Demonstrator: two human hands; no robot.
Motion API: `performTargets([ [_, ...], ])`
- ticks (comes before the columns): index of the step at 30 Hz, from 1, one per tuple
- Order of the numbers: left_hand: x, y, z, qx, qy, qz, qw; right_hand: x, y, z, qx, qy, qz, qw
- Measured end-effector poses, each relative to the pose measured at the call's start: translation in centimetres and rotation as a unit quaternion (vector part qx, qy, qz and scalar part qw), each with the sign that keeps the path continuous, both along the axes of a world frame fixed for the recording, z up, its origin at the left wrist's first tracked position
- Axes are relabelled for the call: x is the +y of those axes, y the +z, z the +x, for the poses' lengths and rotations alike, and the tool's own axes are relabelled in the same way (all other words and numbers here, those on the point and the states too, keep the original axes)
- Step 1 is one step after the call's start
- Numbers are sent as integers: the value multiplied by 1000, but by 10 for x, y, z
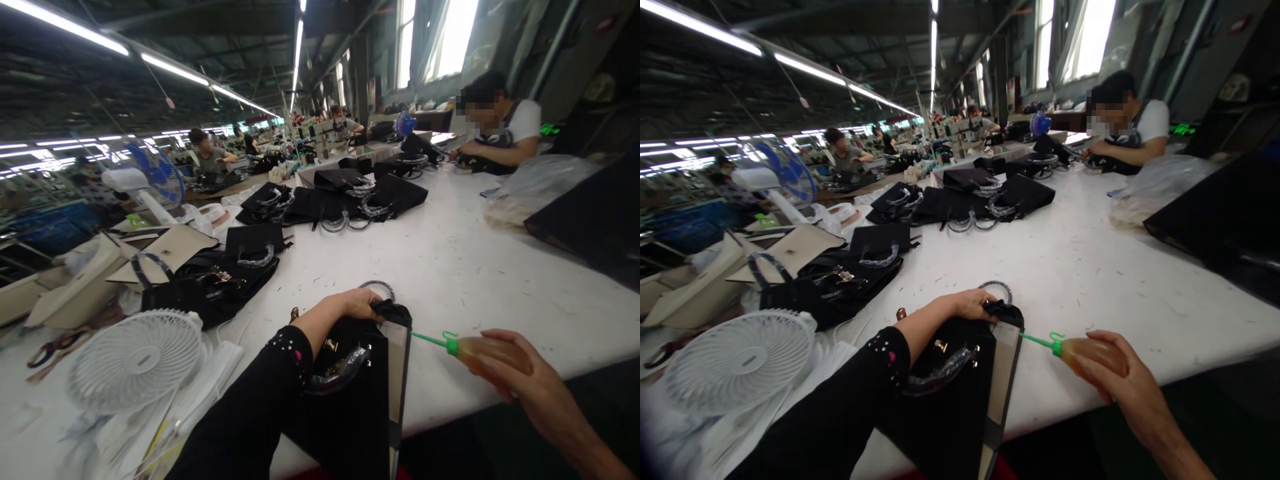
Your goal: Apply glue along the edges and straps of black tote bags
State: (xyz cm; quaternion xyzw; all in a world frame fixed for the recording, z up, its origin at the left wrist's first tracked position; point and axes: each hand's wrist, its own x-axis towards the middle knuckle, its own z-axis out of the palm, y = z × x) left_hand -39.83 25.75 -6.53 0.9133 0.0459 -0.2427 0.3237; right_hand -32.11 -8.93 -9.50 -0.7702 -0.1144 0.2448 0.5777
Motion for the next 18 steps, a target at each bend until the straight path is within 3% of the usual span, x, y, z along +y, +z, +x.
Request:
performTargets([
  [4, 0, -5, -3, -11, 8, -12, 1000, 6, 3, 8, -48, 2, -44, 998],
  [18, -3, 0, -4, -9, 19, -14, 1000, 23, 20, 7, -193, 34, -114, 974],
])
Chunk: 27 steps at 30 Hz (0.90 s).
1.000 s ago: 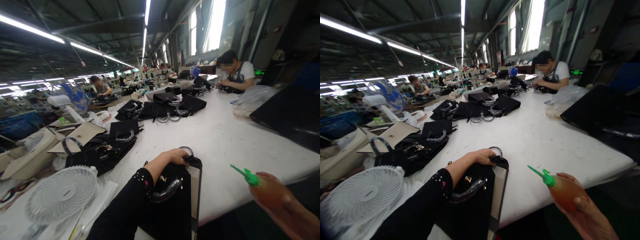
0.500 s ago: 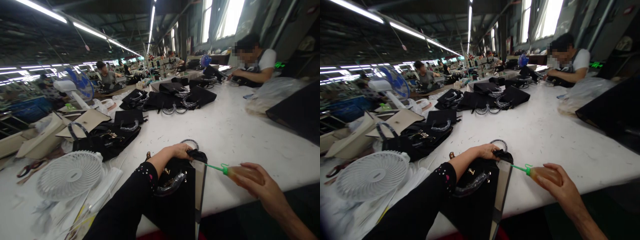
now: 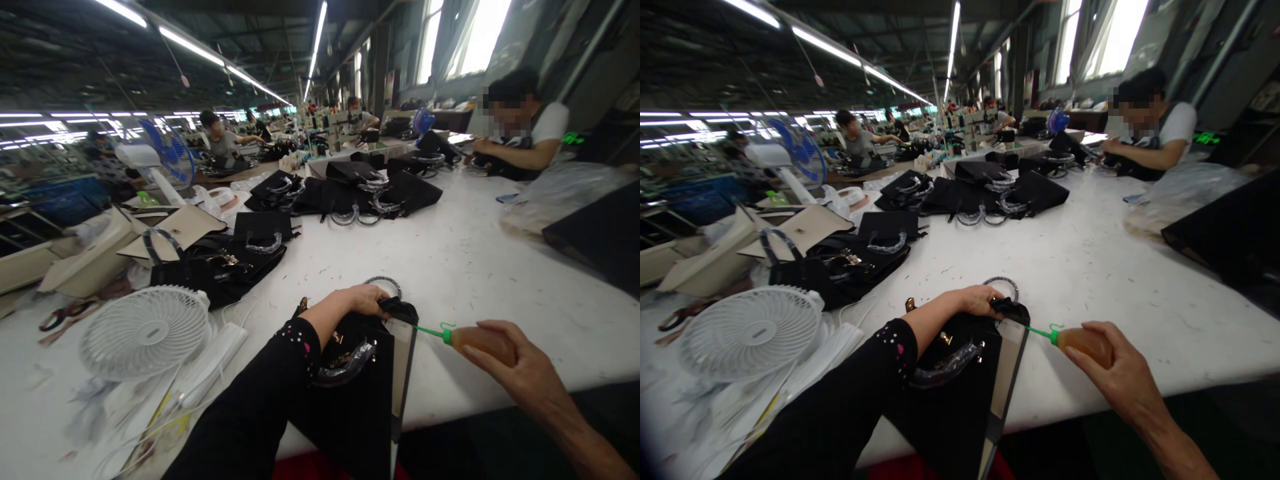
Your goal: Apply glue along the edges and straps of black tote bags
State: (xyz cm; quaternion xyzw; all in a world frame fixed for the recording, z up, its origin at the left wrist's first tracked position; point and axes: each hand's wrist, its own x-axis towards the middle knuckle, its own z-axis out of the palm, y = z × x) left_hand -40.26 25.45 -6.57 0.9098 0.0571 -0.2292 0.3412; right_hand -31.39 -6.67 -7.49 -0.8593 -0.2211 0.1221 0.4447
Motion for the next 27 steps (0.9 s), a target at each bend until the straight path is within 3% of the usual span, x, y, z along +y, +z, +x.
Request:
performTargets([
  [12, 3, -4, 0, 2, 2, -20, 1000, -3, 5, 4, -35, 72, -3, 997],
  [16, 3, -4, 0, 1, -2, -21, 1000, 0, 5, 7, -83, 64, 19, 994],
  [27, 4, -9, 0, 4, 0, -15, 1000, 7, 17, 10, -57, 95, -8, 994],
])
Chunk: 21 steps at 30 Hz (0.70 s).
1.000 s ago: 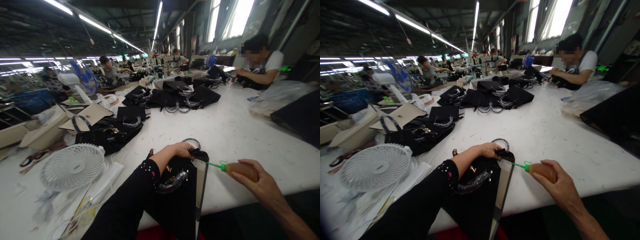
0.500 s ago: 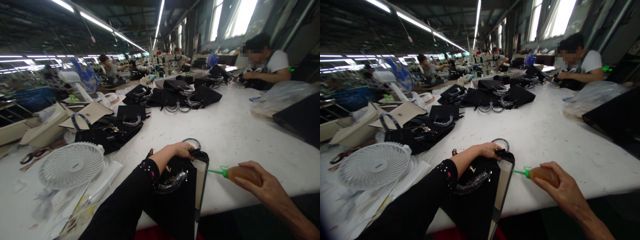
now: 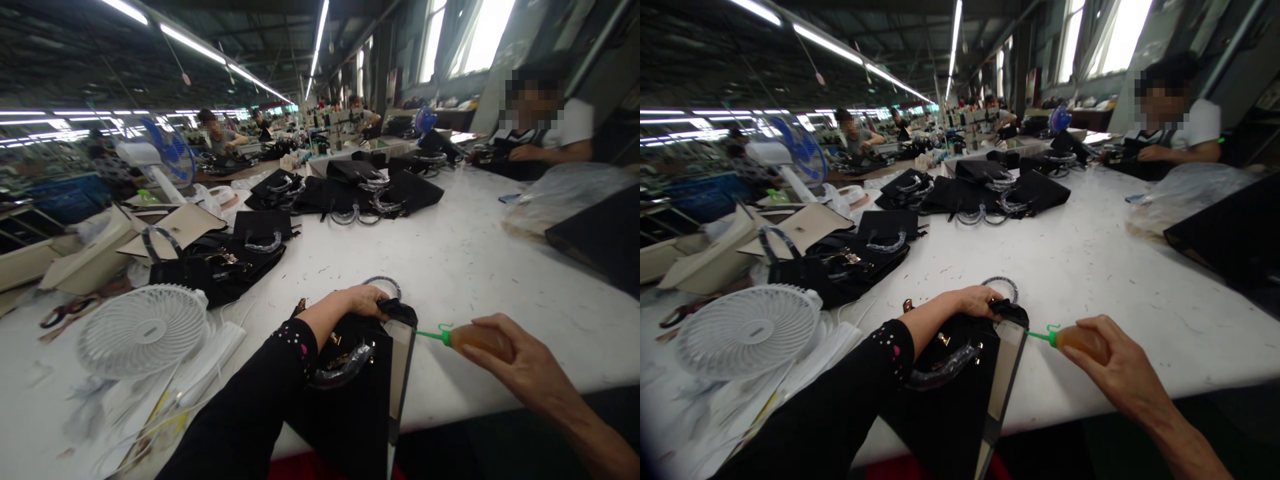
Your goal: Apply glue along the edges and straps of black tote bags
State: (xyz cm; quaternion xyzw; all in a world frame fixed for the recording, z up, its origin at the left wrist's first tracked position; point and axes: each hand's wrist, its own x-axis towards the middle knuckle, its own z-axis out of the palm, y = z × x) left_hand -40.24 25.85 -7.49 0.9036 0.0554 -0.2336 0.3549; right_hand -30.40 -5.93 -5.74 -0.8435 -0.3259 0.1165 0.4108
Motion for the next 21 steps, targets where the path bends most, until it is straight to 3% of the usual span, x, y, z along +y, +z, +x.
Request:
performTargets([
  [6, -1, 2, -1, -1, 1, -3, 1000, -1, -1, 0, 2, -15, -5, 1000],
  [11, -1, 0, -1, -1, 4, -10, 1000, -1, -2, -1, 14, 27, -12, 999],
  [16, 0, -1, -1, 0, 7, -22, 1000, -1, -2, -2, -14, 1, 6, 1000],
  [21, 0, -1, -2, 1, 15, -32, 999, -4, -4, -3, -4, 41, -1, 999],
])
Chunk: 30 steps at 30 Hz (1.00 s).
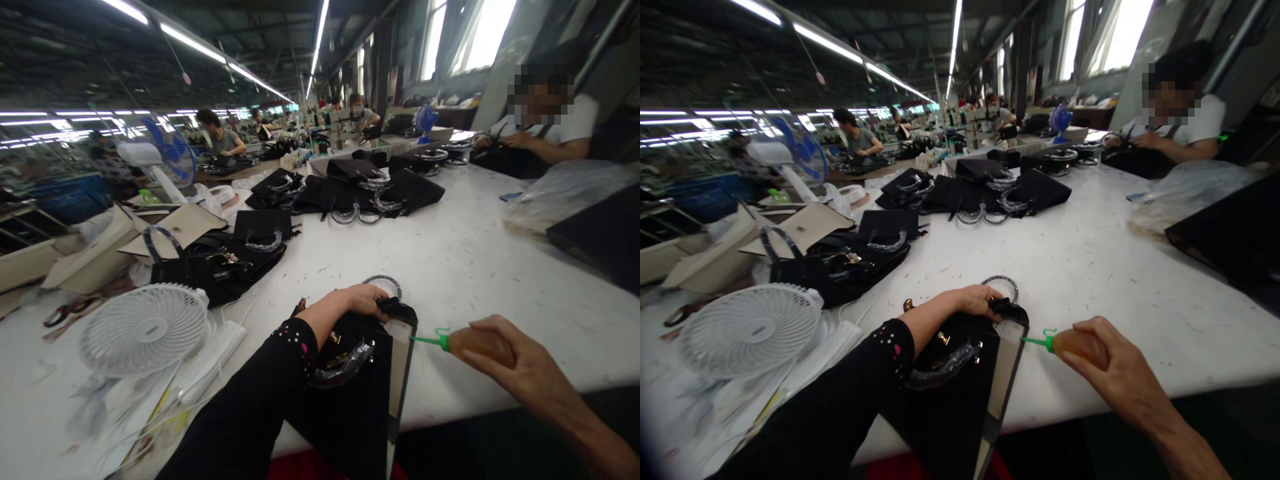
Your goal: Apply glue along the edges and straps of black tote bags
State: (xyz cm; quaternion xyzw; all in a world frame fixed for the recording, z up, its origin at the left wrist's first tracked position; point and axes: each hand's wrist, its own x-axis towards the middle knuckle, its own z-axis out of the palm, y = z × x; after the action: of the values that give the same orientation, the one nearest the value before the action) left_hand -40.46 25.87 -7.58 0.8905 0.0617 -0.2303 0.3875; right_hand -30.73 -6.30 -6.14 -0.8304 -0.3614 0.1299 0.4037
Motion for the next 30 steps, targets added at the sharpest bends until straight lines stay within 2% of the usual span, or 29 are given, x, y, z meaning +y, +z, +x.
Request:
performTargets([
  [4, -1, 3, -1, 6, 8, -3, 1000, 0, -6, -2, -34, -27, 28, 999],
  [8, -3, 7, -1, 14, 12, 0, 1000, -2, -6, 0, -22, 13, 20, 999],
  [13, -7, 12, -2, 13, 26, 12, 1000, -2, -4, 1, -37, 17, 39, 998],
  [17, -8, 13, -1, 17, 29, 11, 999, -3, -5, 1, -34, 49, 34, 998],
  [21, -7, 11, 0, 20, 30, 9, 999, -4, -6, 1, -51, 27, 38, 998],
  [30, -9, 14, -2, 20, 36, -2, 999, -5, -4, -2, -13, 11, 9, 1000],
])
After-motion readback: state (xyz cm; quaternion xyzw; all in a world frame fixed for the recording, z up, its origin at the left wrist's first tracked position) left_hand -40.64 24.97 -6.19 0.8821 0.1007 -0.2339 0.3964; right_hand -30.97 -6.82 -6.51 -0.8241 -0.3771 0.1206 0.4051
